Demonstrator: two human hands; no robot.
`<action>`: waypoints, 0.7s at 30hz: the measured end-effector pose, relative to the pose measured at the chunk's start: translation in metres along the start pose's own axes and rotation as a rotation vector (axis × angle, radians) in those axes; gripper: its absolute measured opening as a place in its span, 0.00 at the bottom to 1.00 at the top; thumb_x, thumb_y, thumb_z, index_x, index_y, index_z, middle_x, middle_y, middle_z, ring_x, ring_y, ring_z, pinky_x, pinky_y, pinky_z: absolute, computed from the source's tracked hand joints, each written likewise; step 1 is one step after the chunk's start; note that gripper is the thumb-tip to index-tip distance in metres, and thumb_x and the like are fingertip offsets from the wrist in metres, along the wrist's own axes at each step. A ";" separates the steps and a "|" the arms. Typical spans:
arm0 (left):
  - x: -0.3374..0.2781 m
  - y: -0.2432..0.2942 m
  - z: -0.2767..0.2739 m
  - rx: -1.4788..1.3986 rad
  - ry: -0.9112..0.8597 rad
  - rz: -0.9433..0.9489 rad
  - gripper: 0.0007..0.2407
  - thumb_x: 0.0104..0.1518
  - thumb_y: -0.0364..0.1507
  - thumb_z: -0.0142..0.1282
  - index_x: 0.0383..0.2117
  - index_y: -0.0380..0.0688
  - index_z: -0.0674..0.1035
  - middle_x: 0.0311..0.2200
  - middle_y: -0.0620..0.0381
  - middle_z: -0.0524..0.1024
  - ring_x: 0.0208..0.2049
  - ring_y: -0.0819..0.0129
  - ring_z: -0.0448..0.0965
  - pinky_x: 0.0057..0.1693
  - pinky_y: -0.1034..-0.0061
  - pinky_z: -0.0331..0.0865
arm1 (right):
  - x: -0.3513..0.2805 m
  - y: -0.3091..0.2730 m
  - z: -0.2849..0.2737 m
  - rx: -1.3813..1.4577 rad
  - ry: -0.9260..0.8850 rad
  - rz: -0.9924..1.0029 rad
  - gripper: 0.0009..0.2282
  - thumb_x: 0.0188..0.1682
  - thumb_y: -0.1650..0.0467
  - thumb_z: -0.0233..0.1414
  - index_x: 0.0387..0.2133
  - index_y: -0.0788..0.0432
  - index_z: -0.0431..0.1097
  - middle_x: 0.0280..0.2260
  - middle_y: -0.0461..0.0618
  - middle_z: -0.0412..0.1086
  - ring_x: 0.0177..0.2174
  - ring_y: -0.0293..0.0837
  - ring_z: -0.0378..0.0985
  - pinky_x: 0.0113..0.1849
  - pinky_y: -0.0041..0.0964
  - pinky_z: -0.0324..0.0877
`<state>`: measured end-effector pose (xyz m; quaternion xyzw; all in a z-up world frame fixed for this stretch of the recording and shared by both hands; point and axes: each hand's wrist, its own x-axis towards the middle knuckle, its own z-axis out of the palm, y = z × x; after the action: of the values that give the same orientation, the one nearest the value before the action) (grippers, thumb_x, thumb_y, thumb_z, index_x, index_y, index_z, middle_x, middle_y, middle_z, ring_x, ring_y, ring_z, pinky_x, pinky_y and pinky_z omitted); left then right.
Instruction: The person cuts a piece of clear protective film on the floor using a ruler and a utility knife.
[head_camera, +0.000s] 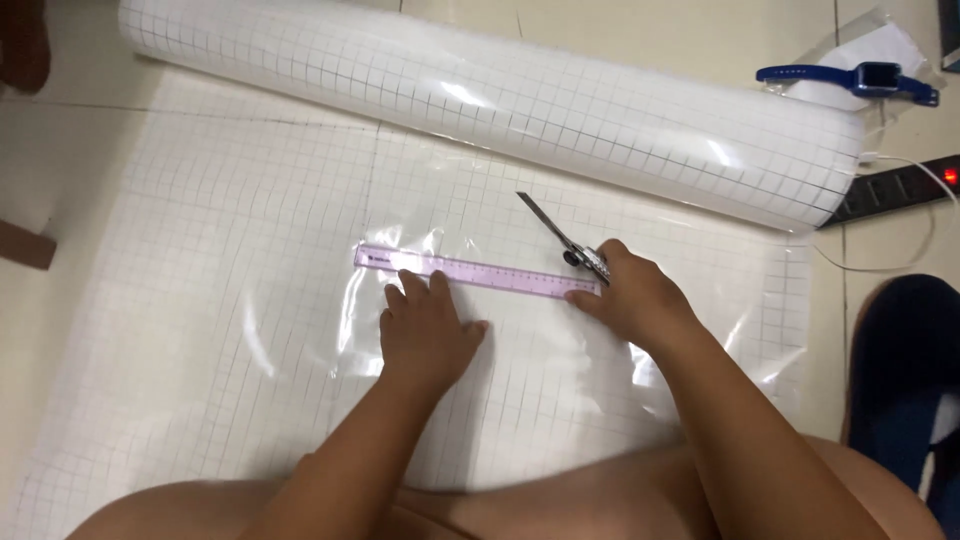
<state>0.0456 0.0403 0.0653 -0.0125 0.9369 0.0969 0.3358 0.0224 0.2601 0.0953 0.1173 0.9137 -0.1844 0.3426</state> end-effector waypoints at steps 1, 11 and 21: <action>0.001 0.001 -0.001 0.004 -0.005 0.001 0.32 0.62 0.44 0.52 0.66 0.31 0.60 0.65 0.23 0.55 0.67 0.29 0.55 0.66 0.49 0.61 | 0.001 0.000 -0.001 0.004 -0.004 0.004 0.25 0.49 0.62 0.56 0.56 0.62 0.62 0.47 0.66 0.74 0.48 0.62 0.79 0.45 0.54 0.75; 0.002 -0.001 -0.005 -0.013 -0.024 0.051 0.35 0.61 0.44 0.55 0.68 0.35 0.57 0.66 0.22 0.51 0.68 0.29 0.53 0.64 0.47 0.62 | 0.011 -0.008 0.003 -0.032 0.023 0.147 0.25 0.45 0.64 0.62 0.53 0.60 0.64 0.50 0.66 0.74 0.47 0.62 0.80 0.43 0.52 0.76; 0.037 -0.039 0.018 -0.143 0.334 -0.063 0.32 0.56 0.41 0.62 0.60 0.27 0.67 0.58 0.22 0.62 0.62 0.30 0.64 0.57 0.51 0.72 | 0.008 -0.005 0.003 0.014 0.039 0.174 0.27 0.44 0.63 0.64 0.52 0.63 0.64 0.48 0.70 0.73 0.45 0.64 0.81 0.41 0.51 0.76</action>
<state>0.0318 0.0067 0.0211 -0.0817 0.9695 0.1491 0.1768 0.0164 0.2553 0.0887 0.2025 0.9053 -0.1578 0.3385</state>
